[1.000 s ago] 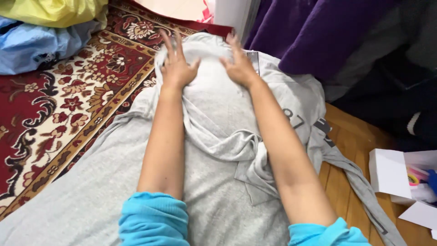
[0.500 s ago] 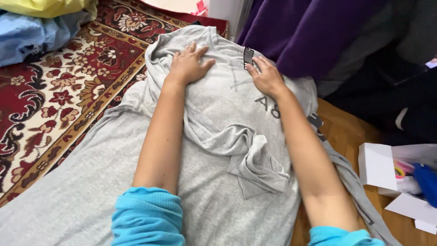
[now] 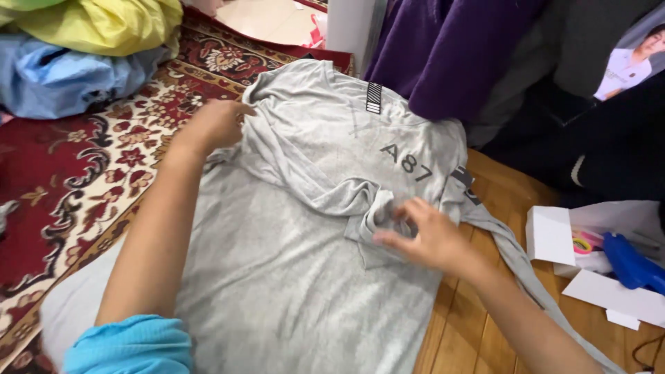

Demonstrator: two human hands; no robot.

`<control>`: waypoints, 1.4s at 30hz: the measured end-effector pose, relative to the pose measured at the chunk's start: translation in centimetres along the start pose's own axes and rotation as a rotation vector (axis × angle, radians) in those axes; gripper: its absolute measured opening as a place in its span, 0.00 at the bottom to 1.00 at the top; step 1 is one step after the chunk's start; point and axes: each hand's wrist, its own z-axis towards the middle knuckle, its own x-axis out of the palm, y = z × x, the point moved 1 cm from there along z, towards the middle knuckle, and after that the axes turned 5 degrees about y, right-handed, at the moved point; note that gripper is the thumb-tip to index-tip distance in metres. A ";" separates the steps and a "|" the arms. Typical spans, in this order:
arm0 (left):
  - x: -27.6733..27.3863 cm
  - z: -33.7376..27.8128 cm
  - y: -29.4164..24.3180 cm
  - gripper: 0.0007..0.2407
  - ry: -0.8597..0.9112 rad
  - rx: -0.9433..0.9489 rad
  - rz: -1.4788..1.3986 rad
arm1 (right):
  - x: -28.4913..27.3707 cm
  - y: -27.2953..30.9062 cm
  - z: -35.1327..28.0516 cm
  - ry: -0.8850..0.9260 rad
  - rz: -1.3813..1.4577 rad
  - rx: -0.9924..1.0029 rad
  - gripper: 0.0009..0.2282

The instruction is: The person smooths out a black shirt on the floor, then picks up a grey sweatshirt and uses a hot glue gun to attach a small rectangular tag to the collar area. They then fold the sweatshirt neatly on top of the black shirt.

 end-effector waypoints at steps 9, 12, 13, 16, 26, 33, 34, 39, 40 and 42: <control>2.5 0.3 -4.5 0.10 -0.317 0.188 0.136 | -3.8 -4.8 -6.3 -0.453 0.473 -0.062 0.05; -1.5 1.7 -6.1 0.07 -0.519 0.253 -0.230 | -7.0 -5.7 -9.1 -0.561 0.882 0.053 0.10; -1.8 1.9 -6.7 0.07 -0.525 0.258 -0.236 | -6.9 -7.1 -10.2 -0.566 0.873 0.051 0.10; 0.1 3.6 -5.9 0.21 -0.496 0.245 -0.522 | -6.7 -9.5 -13.2 -0.505 0.550 0.297 0.07; 6.4 2.2 1.7 0.23 -0.146 -0.507 -0.270 | -3.1 -5.3 4.1 -0.105 -0.123 -0.031 0.11; 8.4 3.8 5.3 0.11 -0.115 -0.352 -0.316 | 5.4 -7.7 31.6 -0.285 -0.167 -0.252 0.19; 8.0 3.5 4.7 0.11 -0.116 -0.359 -0.310 | 5.9 -6.3 32.7 -0.284 -0.160 -0.259 0.19; 4.2 0.4 -1.9 0.17 -0.180 -0.340 -0.459 | 8.5 -0.9 35.5 -0.140 -0.068 0.125 0.19; 5.2 1.3 -1.5 0.17 -0.179 -0.342 -0.462 | 9.0 -2.1 36.7 -0.137 -0.070 0.126 0.19; 6.8 3.0 -0.6 0.11 -0.398 -0.188 -0.326 | 9.6 -4.3 39.2 -0.327 0.024 0.152 0.12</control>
